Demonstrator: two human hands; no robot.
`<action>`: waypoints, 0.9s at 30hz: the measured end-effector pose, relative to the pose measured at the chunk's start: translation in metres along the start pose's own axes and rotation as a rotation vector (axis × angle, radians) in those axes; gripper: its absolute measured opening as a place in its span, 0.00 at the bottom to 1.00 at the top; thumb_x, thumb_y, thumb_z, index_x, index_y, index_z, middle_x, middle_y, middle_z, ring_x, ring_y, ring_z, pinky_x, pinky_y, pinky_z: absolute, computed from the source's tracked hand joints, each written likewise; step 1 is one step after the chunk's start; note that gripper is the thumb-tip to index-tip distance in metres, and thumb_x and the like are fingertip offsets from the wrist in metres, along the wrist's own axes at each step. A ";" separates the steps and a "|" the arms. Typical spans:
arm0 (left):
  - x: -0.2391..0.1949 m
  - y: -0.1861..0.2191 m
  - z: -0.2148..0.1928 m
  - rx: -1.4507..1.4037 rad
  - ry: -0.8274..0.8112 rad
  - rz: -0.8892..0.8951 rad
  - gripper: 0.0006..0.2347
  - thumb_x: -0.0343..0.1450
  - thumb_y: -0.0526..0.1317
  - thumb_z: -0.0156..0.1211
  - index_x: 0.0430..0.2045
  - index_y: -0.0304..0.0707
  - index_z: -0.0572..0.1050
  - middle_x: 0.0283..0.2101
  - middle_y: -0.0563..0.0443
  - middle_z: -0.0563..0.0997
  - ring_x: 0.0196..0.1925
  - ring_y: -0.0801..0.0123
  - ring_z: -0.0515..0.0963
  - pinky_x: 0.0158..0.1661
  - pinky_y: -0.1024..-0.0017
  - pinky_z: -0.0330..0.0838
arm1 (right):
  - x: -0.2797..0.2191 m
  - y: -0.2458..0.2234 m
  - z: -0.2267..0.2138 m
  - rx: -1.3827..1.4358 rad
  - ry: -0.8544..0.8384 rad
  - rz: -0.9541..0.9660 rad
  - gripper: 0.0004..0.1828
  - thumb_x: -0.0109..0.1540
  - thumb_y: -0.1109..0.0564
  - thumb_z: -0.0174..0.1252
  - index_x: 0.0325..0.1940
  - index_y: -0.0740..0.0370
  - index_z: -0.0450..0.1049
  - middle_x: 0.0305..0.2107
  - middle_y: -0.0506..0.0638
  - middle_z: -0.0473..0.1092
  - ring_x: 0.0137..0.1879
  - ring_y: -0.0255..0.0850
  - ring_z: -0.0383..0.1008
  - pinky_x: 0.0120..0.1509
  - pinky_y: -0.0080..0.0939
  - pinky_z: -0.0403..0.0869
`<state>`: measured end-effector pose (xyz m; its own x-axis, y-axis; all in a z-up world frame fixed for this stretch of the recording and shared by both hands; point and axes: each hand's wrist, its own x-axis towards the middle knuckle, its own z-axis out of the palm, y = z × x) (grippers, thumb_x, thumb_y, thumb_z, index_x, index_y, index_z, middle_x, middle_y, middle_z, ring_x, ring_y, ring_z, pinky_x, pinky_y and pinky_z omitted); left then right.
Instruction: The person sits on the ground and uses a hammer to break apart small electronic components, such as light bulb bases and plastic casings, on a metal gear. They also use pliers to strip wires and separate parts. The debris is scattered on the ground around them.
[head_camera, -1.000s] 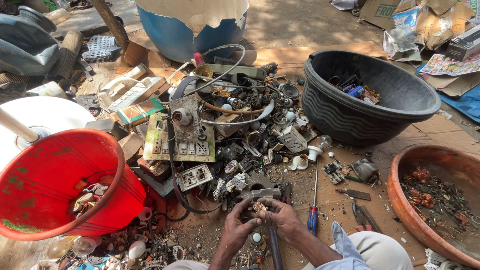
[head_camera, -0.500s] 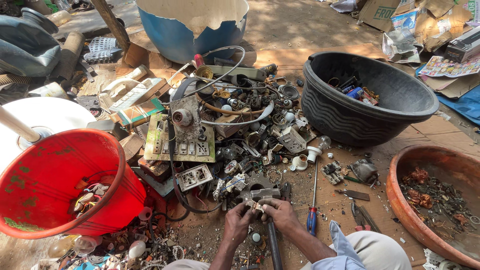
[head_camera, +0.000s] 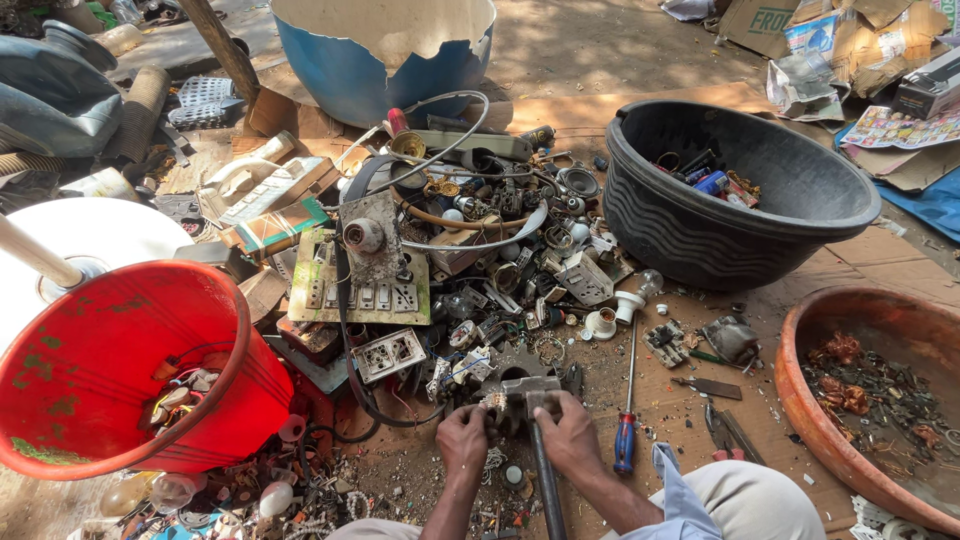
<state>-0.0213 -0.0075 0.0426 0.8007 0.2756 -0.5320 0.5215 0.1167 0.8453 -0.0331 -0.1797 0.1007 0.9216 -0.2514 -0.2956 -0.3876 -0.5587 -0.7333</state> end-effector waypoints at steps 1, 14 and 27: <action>0.003 0.001 0.001 -0.034 0.040 -0.069 0.09 0.73 0.40 0.61 0.38 0.33 0.81 0.28 0.47 0.86 0.25 0.71 0.84 0.29 0.71 0.81 | -0.002 0.005 0.002 -0.020 -0.075 0.100 0.21 0.64 0.54 0.61 0.59 0.65 0.70 0.41 0.50 0.75 0.45 0.39 0.78 0.49 0.40 0.80; 0.018 -0.011 0.008 0.244 0.110 0.048 0.12 0.71 0.48 0.61 0.30 0.39 0.81 0.32 0.50 0.84 0.34 0.66 0.82 0.39 0.65 0.76 | -0.034 0.007 0.000 0.422 -0.219 0.224 0.19 0.66 0.46 0.56 0.51 0.65 0.69 0.21 0.47 0.69 0.20 0.36 0.68 0.24 0.41 0.73; 0.025 -0.020 0.018 0.311 0.101 0.183 0.14 0.71 0.48 0.57 0.29 0.35 0.80 0.32 0.45 0.84 0.30 0.65 0.81 0.35 0.60 0.77 | -0.037 -0.026 -0.025 -0.434 -0.240 -0.143 0.34 0.67 0.35 0.48 0.70 0.57 0.60 0.32 0.55 0.78 0.35 0.47 0.83 0.40 0.50 0.79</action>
<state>-0.0061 -0.0200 0.0113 0.8640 0.3595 -0.3526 0.4493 -0.2341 0.8622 -0.0574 -0.1758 0.1463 0.9250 0.0115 -0.3799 -0.1824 -0.8634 -0.4703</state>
